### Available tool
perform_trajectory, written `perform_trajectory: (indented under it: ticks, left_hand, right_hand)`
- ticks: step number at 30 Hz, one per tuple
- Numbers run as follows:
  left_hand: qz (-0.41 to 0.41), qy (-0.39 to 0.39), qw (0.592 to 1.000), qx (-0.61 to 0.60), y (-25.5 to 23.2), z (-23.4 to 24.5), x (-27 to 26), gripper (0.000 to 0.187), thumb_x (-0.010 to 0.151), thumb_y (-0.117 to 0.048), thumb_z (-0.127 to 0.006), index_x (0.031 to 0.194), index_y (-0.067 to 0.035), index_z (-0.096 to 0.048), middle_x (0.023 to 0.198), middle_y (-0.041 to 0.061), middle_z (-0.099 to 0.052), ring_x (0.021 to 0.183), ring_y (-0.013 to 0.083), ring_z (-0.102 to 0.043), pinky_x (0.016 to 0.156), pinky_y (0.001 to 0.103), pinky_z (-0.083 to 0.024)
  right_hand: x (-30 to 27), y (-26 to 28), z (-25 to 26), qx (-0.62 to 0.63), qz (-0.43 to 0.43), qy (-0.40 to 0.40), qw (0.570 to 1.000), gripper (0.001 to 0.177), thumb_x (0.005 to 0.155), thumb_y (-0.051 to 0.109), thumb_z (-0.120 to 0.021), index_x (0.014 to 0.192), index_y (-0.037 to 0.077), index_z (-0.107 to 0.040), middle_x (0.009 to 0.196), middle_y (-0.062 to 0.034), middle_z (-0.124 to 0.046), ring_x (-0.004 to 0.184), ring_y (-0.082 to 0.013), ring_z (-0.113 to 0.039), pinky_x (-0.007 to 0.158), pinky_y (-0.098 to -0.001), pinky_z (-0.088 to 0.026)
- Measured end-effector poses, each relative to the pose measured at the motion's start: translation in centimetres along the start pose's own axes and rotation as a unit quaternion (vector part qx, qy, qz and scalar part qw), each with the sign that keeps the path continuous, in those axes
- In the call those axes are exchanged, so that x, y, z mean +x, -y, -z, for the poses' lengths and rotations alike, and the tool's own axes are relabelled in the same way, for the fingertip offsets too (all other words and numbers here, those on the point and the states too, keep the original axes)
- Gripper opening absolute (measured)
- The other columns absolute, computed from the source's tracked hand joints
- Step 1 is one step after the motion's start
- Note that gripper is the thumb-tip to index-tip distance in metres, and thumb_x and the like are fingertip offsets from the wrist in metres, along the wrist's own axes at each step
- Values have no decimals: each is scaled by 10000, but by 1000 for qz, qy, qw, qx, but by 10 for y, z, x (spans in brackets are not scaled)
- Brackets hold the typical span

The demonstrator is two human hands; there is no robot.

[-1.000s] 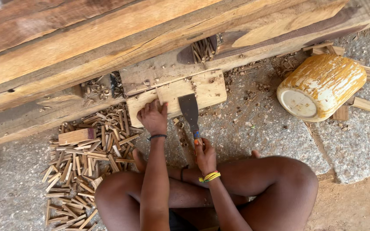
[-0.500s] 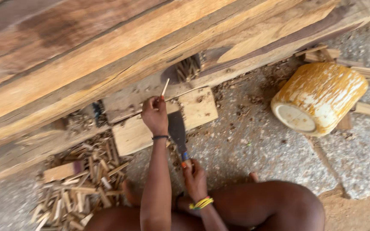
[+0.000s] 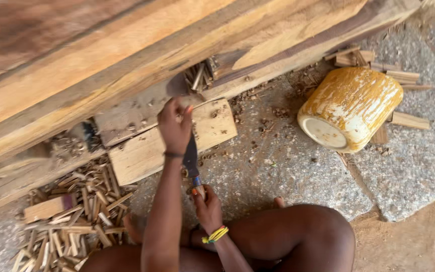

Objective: The person sits on the floor and uses a chisel to carve small wooden pieces on a wooden block. They repeatedly pick up pieces, position them, and strike the chisel to shape the wood, creating a pile of carved pieces.

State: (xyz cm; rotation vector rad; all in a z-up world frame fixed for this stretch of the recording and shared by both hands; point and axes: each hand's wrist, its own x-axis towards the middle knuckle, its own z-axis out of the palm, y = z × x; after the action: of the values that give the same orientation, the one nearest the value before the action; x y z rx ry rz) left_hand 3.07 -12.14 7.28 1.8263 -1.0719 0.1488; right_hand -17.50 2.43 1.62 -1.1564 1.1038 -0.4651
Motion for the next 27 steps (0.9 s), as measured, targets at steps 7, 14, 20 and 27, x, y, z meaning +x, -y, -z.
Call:
perform_trajectory:
  ticks: [7, 14, 20, 27]
  left_hand:
    - [-69, 31, 987, 143, -20, 224, -78, 176, 925, -189, -778, 1013, -54, -708, 864, 96, -699, 794, 270, -673, 741, 410, -532]
    - [89, -142, 956, 239, 15, 400, -249, 93, 970, -172, -737, 1003, -86, -727, 941, 101, -737, 864, 303, -686, 787, 423, -535]
    - [195, -247, 906, 283, 64, 467, -389, 217, 942, -198, -765, 1088, -58, -688, 1059, 134, -692, 986, 358, -650, 860, 479, -507]
    - [214, -163, 912, 309, 104, 452, -397, 573, 848, -415, -781, 1277, -68, -626, 1363, 160, -618, 1274, 346, -520, 1130, 523, -354]
  right_hand:
    - [9, -32, -1, 96, 36, 45, 994, 177, 1002, 221, -564, 1017, 53, -619, 632, 27, -558, 490, -57, -463, 410, -254, -372]
    - [28, -61, 14, 43, 88, 79, 992, 131, 1008, 205, -589, 1046, 85, -623, 673, 23, -561, 475, -58, -467, 395, -250, -374]
    - [42, -58, 27, -29, 92, 109, 989, 158, 1025, 238, -582, 1094, 99, -606, 672, 0, -550, 450, -96, -481, 370, -254, -381]
    - [16, -19, 16, -122, 49, 54, 990, 171, 1007, 216, -581, 1117, 87, -605, 754, -44, -582, 478, -130, -490, 385, -268, -363]
